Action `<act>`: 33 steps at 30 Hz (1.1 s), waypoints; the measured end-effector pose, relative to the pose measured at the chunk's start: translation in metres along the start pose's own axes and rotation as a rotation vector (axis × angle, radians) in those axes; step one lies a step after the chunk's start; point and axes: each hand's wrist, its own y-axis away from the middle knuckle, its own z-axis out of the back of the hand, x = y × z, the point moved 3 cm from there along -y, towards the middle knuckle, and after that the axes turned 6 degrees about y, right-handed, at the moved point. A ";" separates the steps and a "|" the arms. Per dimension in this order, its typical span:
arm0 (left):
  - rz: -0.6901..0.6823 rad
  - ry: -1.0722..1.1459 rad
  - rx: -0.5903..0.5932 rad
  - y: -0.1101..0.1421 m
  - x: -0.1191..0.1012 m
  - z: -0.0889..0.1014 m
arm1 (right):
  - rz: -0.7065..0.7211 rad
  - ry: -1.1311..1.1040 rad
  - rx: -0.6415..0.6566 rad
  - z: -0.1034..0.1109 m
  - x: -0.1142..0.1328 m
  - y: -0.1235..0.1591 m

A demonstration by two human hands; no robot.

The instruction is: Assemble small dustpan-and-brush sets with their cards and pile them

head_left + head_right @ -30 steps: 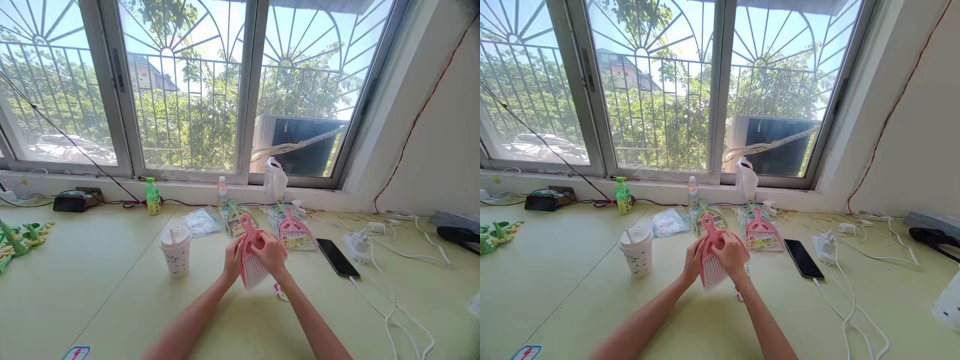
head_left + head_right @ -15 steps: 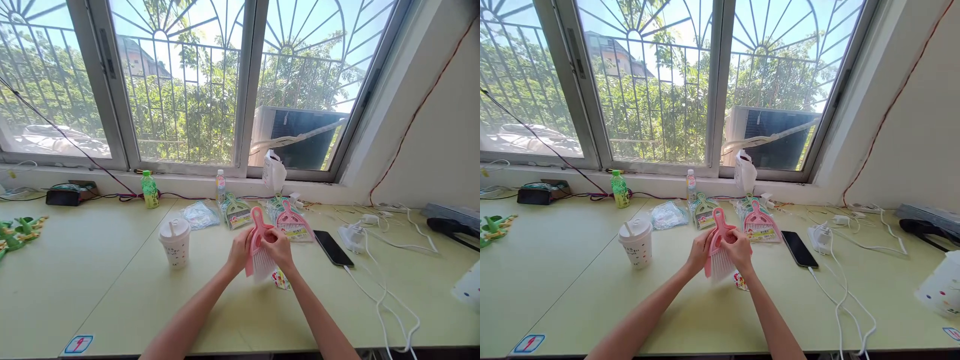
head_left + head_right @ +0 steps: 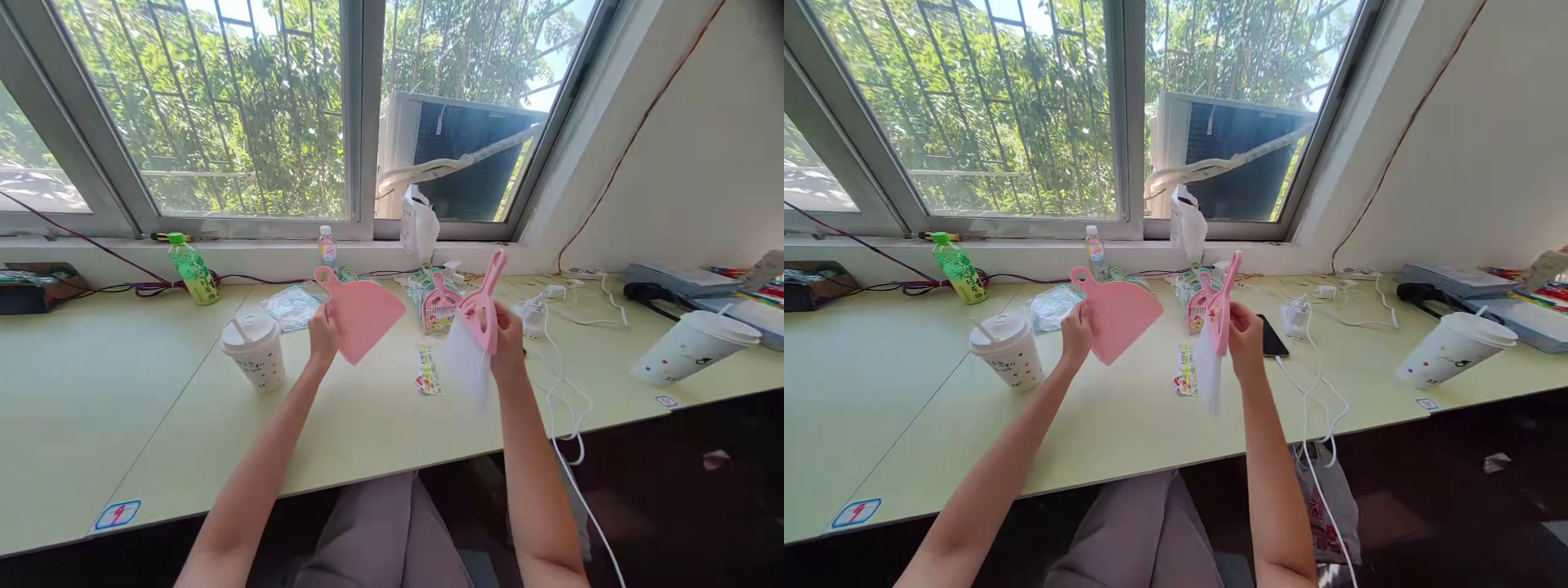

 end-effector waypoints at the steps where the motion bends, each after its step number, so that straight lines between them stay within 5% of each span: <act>1: -0.023 -0.012 0.018 -0.002 -0.001 0.002 | -0.010 0.094 0.019 0.017 -0.003 -0.008; 5: -0.031 -0.119 0.293 0.008 0.002 -0.014 | -0.093 0.736 0.173 0.049 -0.042 -0.024; 10: 0.051 -0.327 0.565 0.023 0.028 -0.031 | -0.227 1.173 0.454 0.027 -0.107 0.003; 13: 0.043 -0.503 0.590 0.027 0.037 -0.026 | -0.234 1.285 0.471 0.019 -0.124 0.017; 19: -0.030 -0.749 0.481 0.030 0.036 -0.018 | -0.199 1.357 0.367 0.029 -0.126 0.018; 28: -0.022 -0.530 0.568 0.032 0.050 -0.025 | -0.241 1.248 0.503 0.029 -0.137 0.015; 33: -0.017 -0.425 0.645 0.036 0.048 -0.029 | -0.212 1.190 0.449 0.027 -0.120 0.011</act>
